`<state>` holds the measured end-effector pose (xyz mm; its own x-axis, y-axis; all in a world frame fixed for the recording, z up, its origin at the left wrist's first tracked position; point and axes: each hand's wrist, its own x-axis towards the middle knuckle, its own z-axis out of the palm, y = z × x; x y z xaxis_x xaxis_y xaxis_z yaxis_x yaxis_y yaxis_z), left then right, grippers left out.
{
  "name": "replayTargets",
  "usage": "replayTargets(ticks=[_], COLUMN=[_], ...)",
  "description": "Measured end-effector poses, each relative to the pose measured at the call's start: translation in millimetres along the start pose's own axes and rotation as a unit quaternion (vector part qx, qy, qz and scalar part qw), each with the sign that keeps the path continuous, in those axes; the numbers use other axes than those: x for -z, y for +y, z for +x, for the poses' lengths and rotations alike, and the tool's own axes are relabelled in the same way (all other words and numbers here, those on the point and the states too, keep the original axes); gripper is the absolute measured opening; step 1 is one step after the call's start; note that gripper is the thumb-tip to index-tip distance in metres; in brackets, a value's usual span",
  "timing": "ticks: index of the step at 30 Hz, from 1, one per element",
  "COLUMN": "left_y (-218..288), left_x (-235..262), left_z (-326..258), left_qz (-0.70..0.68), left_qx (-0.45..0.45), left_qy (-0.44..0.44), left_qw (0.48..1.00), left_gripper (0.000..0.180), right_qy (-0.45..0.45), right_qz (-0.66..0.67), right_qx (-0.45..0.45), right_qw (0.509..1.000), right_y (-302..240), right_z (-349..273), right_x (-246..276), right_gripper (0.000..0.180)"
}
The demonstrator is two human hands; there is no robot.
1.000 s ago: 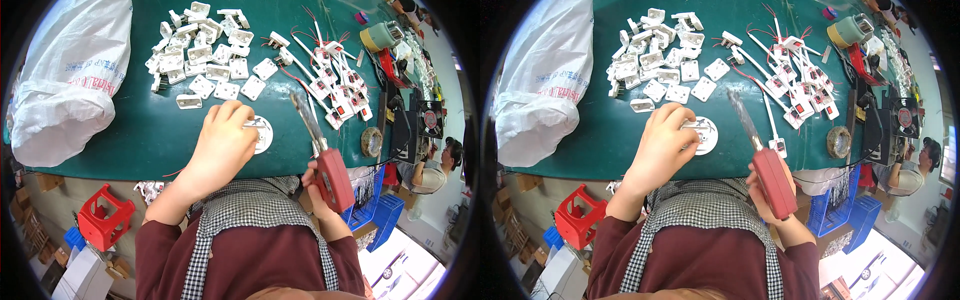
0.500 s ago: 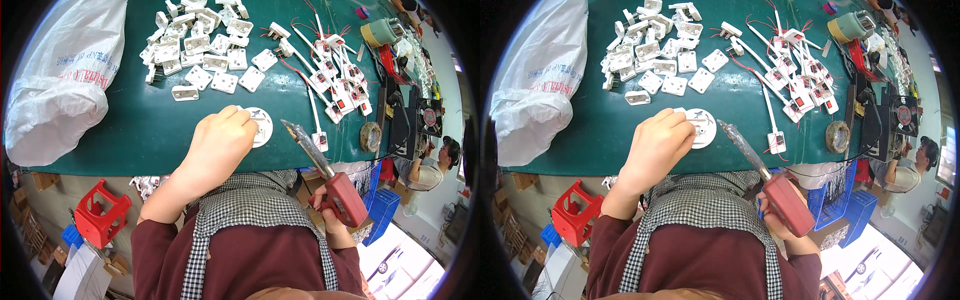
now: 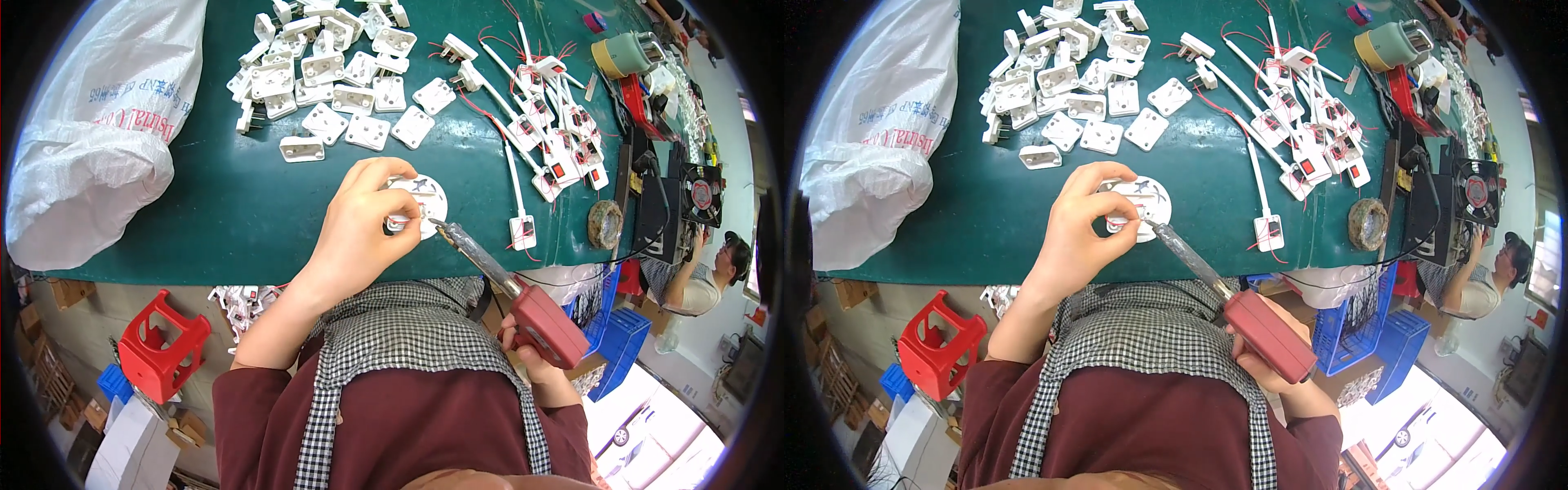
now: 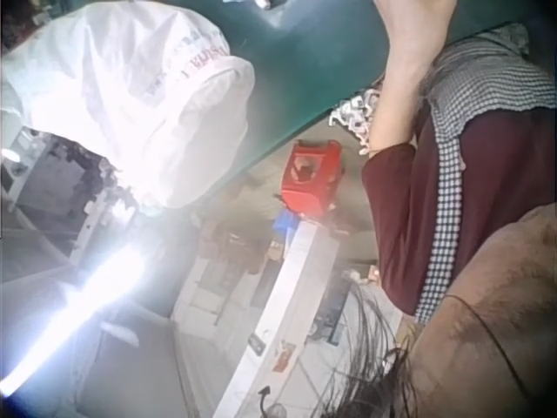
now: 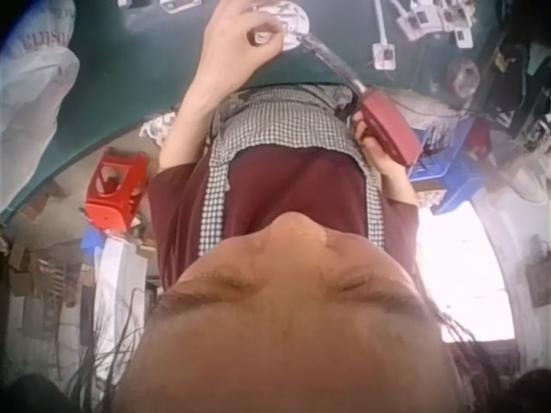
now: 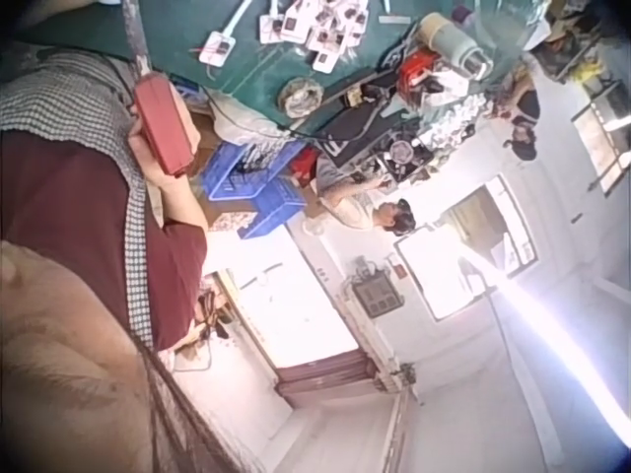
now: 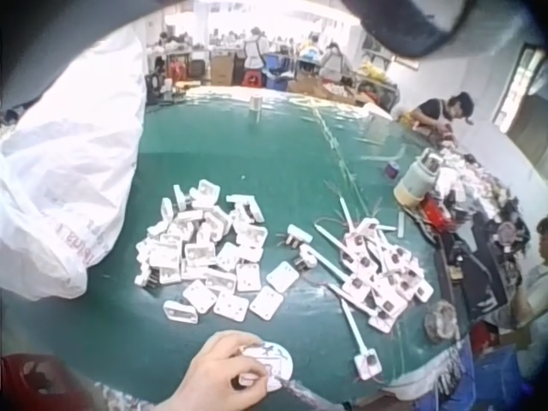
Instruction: Assembling small electrical components using a glue gun at a workbench.
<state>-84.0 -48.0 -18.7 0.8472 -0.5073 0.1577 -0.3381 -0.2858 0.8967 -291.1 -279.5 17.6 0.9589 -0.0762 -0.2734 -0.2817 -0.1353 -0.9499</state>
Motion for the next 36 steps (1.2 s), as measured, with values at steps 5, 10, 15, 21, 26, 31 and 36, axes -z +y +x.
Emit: replayTargets(ticks=[5, 10, 15, 21, 26, 31, 36], left_y=[-2, -2, -1, 0, 3, 4, 3], left_x=[0, 0, -1, -2, -2, -2, -1], left_z=[1, 0, -1, -1, -1, 0, 1], left_qz=[-0.019, -0.039, -0.021, -0.005, 0.001, 0.011, 0.006], left_qx=[0.005, 0.020, 0.011, 0.010, 0.018, 0.010, 0.014], left_qy=[-0.007, -0.007, 0.003, 0.006, 0.013, 0.011, 0.006], left_qw=[1.000, 0.999, 1.000, 1.000, 1.000, 1.000, 1.000], left_gripper=[0.009, 0.009, 0.008, 0.007, 0.007, 0.007, 0.008], right_qy=[-0.001, 0.029, 0.027, -0.013, -0.037, -0.030, -0.001], right_qz=[0.051, -0.148, -0.203, -0.194, -0.311, -0.220, -0.185], right_qx=[-0.055, -0.029, -0.006, 0.031, 0.119, 0.025, 0.044], right_qw=[0.997, 0.988, 0.979, 0.980, 0.942, 0.975, 0.982], right_y=[-2, 13, 8, -21, -31, -28, -23], right_z=[0, -6, -1, 13, 20, 14, 14], right_x=[-2, -1, -3, -3, -4, -3, -5], right_gripper=[0.060, 0.045, 0.044, 0.063, 0.069, 0.070, 0.062])
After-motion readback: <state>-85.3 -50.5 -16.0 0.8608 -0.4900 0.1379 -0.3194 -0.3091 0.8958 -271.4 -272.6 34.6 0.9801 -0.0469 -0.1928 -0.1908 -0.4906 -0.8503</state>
